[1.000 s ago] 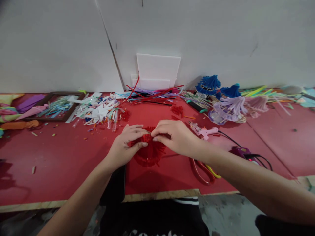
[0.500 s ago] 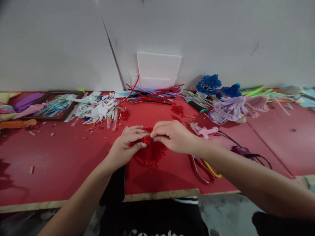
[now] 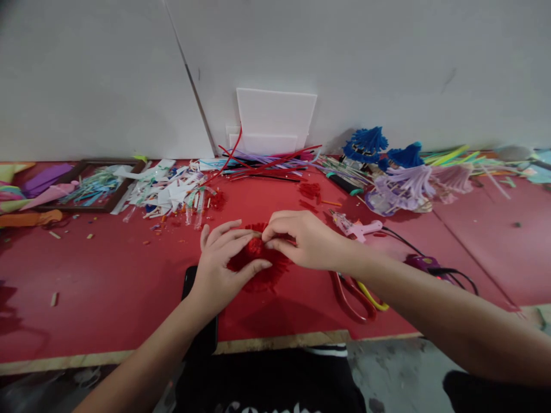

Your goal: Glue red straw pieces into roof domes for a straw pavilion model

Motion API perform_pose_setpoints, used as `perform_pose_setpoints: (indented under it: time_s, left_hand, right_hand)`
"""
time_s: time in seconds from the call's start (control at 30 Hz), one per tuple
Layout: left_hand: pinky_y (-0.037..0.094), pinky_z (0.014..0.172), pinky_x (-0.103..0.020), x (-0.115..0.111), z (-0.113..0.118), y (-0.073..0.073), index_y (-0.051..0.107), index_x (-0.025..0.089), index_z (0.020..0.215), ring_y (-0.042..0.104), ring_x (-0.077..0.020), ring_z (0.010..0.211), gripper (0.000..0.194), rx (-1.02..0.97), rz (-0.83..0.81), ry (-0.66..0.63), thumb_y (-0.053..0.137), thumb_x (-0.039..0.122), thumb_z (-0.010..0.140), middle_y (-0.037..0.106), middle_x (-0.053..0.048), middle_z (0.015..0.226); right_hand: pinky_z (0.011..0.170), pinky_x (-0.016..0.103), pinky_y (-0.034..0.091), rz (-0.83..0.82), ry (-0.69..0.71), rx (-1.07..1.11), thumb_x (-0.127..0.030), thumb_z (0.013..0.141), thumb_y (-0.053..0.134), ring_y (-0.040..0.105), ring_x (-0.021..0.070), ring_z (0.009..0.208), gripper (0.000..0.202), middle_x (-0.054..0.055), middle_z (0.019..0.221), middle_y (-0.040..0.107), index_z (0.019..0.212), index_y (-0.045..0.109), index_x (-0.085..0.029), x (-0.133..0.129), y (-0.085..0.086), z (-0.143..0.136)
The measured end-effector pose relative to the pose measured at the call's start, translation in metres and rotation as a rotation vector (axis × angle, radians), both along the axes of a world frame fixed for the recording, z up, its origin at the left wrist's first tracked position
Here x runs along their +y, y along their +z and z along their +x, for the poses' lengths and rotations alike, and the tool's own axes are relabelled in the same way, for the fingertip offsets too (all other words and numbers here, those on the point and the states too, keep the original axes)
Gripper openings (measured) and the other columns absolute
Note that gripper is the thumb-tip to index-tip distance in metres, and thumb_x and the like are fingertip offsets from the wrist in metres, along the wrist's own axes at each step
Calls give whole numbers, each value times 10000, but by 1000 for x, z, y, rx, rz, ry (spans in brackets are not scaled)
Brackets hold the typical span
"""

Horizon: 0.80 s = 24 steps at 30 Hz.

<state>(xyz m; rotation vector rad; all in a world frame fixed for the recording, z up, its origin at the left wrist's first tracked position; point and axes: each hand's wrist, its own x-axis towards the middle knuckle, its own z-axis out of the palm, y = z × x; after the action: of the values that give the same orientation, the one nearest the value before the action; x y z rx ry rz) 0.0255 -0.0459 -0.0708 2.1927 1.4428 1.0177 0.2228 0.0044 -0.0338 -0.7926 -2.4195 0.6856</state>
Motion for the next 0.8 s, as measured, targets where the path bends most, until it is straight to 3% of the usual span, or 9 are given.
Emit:
perform_pose_setpoints:
  time_s: [0.1, 0.2, 0.27, 0.53, 0.8]
  left_hand:
    - [205, 1077, -597, 2, 2, 4, 718, 236, 934, 569, -299, 1114, 182, -10, -4, -1, 739, 350, 794, 720, -51, 1030]
    - [371, 980, -494, 11, -5, 7, 725, 205, 930, 607, -253, 1003, 176, -55, -42, -145, 736, 319, 797, 687, -72, 1029]
    - [411, 929, -443, 18, -10, 8, 728, 195, 932, 614, -238, 975, 198, -76, -38, -228, 749, 326, 786, 684, -72, 1007]
    - [393, 975, -441, 24, -13, 6, 746, 234, 933, 575, -253, 1080, 253, -117, -128, -275, 780, 398, 744, 697, -52, 1017]
    - [330, 1055, -484, 24, -11, 9, 755, 295, 934, 526, -265, 1153, 264, -73, -222, -207, 818, 391, 697, 696, -26, 1064]
  right_hand:
    - [664, 213, 455, -38, 3, -31, -129, 877, 562, 596, 108, 719, 105, 33, 799, 653, 847, 658, -157, -3, 3, 0]
    - [662, 213, 446, -55, -15, -54, -146, 876, 572, 600, 108, 725, 95, 32, 806, 656, 849, 661, -165, -7, 5, 1]
    - [633, 208, 432, -74, -41, -59, -165, 869, 590, 593, 101, 699, 79, 24, 793, 658, 836, 662, -169, -9, 5, 2]
    - [653, 214, 442, -112, -78, -132, -192, 869, 606, 611, 103, 702, 92, 14, 786, 689, 839, 692, -176, 12, 5, 11]
    - [675, 256, 450, 129, 97, -325, -116, 842, 598, 614, 131, 715, 119, 13, 781, 683, 789, 691, -170, 32, 31, -9]
